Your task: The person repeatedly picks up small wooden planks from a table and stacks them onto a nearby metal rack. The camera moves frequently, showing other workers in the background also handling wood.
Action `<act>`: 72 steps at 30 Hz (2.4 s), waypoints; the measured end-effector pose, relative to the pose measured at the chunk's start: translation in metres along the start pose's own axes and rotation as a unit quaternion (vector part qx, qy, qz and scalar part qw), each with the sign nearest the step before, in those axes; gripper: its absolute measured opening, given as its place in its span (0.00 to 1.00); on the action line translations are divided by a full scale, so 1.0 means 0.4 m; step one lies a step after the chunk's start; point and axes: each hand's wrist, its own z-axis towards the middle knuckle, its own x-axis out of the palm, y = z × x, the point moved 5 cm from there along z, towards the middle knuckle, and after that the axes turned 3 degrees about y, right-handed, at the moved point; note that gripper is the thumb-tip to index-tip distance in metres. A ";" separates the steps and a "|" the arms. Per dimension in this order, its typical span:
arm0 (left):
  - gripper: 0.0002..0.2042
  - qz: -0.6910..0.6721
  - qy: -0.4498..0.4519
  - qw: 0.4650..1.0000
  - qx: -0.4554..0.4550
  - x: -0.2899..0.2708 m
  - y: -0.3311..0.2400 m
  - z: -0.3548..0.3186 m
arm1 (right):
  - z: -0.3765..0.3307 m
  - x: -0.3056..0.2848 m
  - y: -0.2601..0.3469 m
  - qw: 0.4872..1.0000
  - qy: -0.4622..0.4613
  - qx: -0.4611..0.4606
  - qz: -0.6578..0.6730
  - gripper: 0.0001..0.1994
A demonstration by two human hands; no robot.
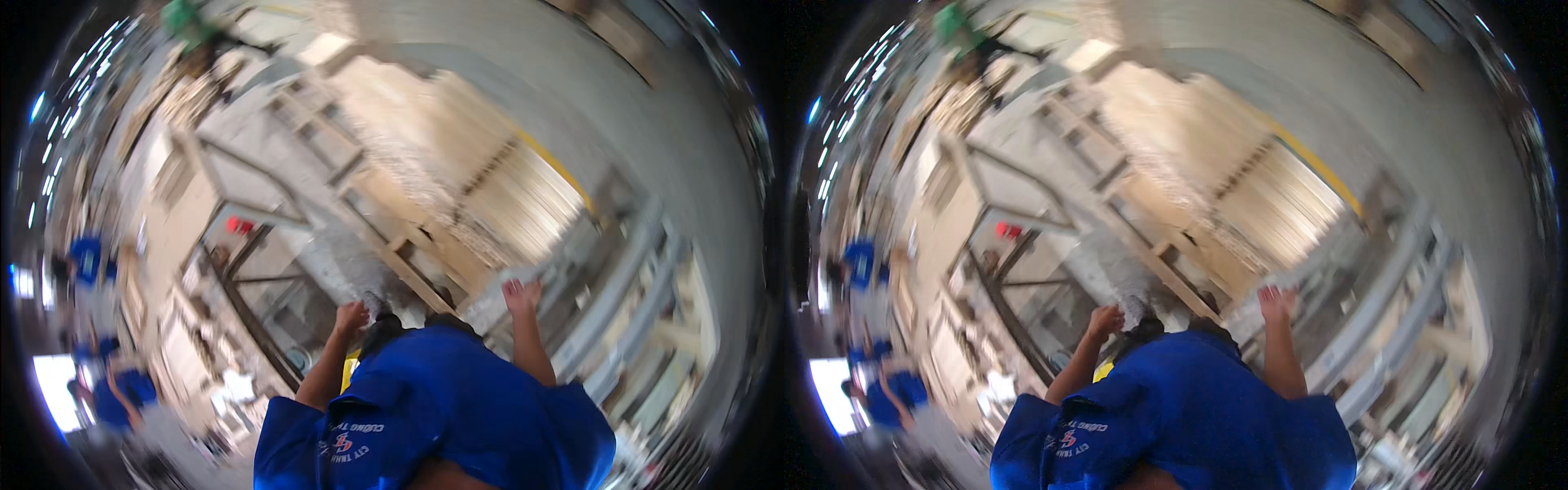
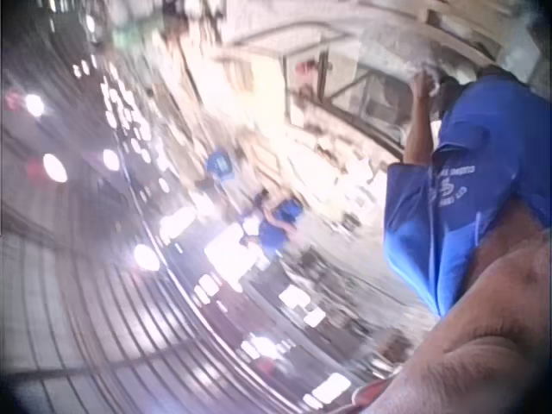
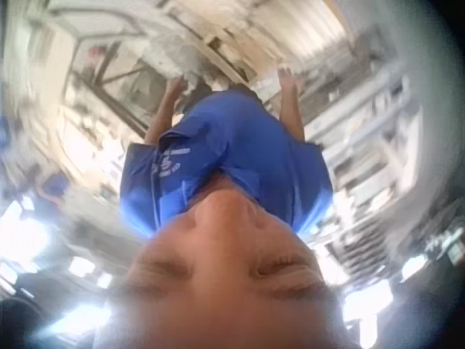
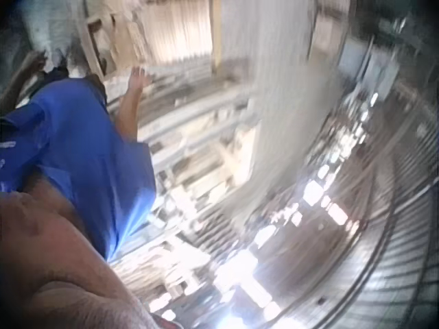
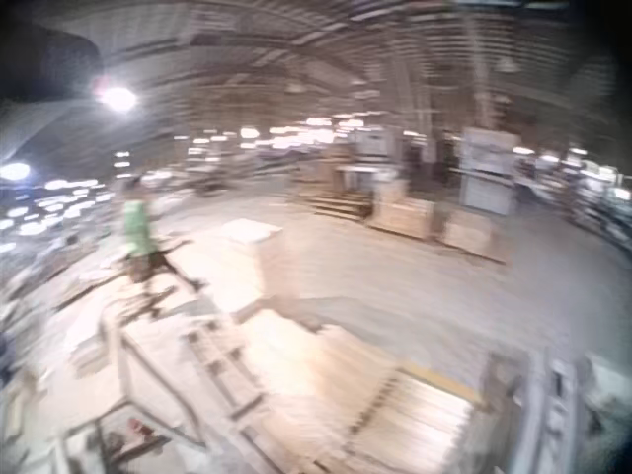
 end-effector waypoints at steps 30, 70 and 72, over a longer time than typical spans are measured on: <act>0.36 -0.325 -0.633 0.686 0.152 -1.567 0.106 -0.664 | -0.906 0.638 -1.638 0.306 0.575 0.176 -0.738 0.18; 0.10 -0.521 -0.513 0.583 0.355 -1.612 0.038 -0.601 | -0.921 0.687 -1.856 0.285 0.516 0.229 -0.775 0.14; 0.09 -0.518 -0.543 0.555 0.360 -1.614 0.068 -0.613 | -0.952 0.685 -1.881 0.271 0.520 0.223 -0.779 0.14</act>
